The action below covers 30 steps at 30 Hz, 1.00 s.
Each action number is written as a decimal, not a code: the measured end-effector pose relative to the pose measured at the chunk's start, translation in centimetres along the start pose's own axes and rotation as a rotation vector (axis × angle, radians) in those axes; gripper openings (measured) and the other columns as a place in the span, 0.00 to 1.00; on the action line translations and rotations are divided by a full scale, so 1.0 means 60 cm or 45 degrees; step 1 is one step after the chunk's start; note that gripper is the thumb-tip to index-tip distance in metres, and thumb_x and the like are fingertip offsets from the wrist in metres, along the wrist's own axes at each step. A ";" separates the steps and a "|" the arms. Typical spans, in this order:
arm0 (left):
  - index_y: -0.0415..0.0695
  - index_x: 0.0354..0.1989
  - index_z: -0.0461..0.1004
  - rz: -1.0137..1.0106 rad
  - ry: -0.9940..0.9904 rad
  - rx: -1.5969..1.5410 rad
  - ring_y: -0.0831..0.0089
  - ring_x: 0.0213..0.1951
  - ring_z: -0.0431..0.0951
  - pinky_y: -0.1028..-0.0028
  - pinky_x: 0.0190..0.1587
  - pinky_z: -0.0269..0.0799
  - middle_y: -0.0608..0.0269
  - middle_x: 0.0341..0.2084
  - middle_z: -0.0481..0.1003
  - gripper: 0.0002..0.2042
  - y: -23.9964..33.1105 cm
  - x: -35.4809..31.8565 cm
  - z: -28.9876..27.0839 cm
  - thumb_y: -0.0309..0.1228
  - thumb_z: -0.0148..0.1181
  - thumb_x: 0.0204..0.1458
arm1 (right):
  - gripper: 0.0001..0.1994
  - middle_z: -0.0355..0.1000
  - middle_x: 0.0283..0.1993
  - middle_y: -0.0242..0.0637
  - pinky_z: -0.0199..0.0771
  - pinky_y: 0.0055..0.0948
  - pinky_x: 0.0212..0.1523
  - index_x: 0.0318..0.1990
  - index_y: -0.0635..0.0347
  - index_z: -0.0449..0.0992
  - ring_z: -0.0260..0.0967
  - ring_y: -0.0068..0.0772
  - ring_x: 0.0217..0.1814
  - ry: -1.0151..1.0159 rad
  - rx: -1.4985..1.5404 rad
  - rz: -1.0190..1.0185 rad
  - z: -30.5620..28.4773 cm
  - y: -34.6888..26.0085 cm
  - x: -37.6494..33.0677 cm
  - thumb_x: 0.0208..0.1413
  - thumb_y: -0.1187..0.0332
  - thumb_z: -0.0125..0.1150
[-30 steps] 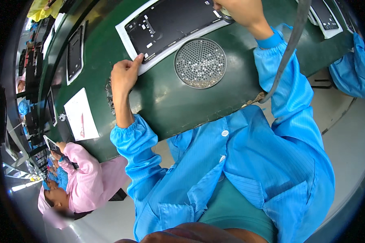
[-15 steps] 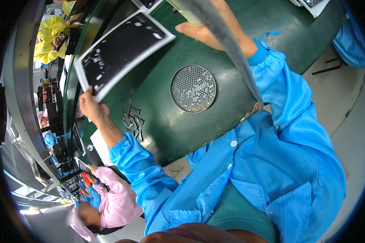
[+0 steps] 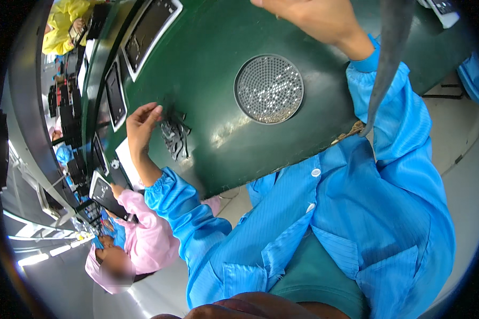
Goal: Assembling electronic components on an assembly line using an electric screwdriver.
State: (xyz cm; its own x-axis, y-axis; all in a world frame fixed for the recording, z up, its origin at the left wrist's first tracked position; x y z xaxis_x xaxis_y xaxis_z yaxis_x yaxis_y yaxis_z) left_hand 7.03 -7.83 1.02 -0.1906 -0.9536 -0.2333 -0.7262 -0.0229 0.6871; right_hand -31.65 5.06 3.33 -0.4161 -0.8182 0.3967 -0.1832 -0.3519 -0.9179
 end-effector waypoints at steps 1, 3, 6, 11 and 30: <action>0.30 0.41 0.76 -0.037 -0.045 -0.097 0.78 0.29 0.75 0.81 0.33 0.70 0.61 0.29 0.78 0.15 -0.010 -0.011 0.005 0.26 0.68 0.48 | 0.14 0.71 0.23 0.28 0.66 0.18 0.21 0.41 0.67 0.75 0.65 0.16 0.19 -0.023 0.012 0.010 0.006 -0.003 0.000 0.45 0.76 0.69; 0.30 0.41 0.76 -0.018 -0.046 -0.112 0.79 0.29 0.75 0.81 0.32 0.70 0.62 0.28 0.78 0.14 -0.039 -0.019 0.004 0.26 0.68 0.48 | 0.20 0.71 0.23 0.28 0.65 0.18 0.21 0.48 0.69 0.72 0.65 0.16 0.19 -0.041 0.033 0.135 0.011 0.002 -0.003 0.46 0.77 0.69; 0.31 0.38 0.77 0.024 -0.007 -0.108 0.81 0.26 0.73 0.83 0.31 0.68 0.65 0.26 0.77 0.12 -0.060 -0.024 0.000 0.24 0.68 0.47 | 0.21 0.71 0.22 0.28 0.64 0.17 0.20 0.50 0.69 0.71 0.65 0.15 0.19 -0.026 0.035 0.053 0.017 -0.001 -0.007 0.46 0.78 0.68; 0.33 0.34 0.79 0.054 0.009 0.252 0.84 0.23 0.70 0.81 0.27 0.65 0.68 0.20 0.74 0.10 -0.081 -0.006 0.010 0.23 0.69 0.43 | 0.22 0.70 0.21 0.27 0.64 0.17 0.21 0.52 0.70 0.71 0.65 0.15 0.20 -0.005 0.014 0.019 0.021 0.007 -0.007 0.48 0.78 0.67; 0.39 0.28 0.77 0.429 0.001 -0.649 0.92 0.20 0.64 0.88 0.21 0.57 0.75 0.20 0.73 0.08 0.140 -0.062 0.139 0.30 0.66 0.53 | 0.12 0.74 0.32 0.42 0.73 0.29 0.26 0.34 0.64 0.77 0.74 0.34 0.29 -0.373 -0.320 -0.794 0.080 -0.024 -0.061 0.40 0.76 0.72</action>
State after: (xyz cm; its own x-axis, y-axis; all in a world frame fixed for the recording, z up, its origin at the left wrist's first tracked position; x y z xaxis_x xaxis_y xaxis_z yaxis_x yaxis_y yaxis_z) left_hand -3.86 -1.98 1.89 -0.3545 -0.9335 0.0548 -0.2182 0.1395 0.9659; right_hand -25.61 6.38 3.17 0.0809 -0.6004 0.7956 -0.5214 -0.7058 -0.4796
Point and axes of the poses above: each hand's wrist, its own x-axis towards the middle knuckle, its own z-axis out of the palm, y = z × x, the point moved 3 cm from there along x, towards the middle knuckle
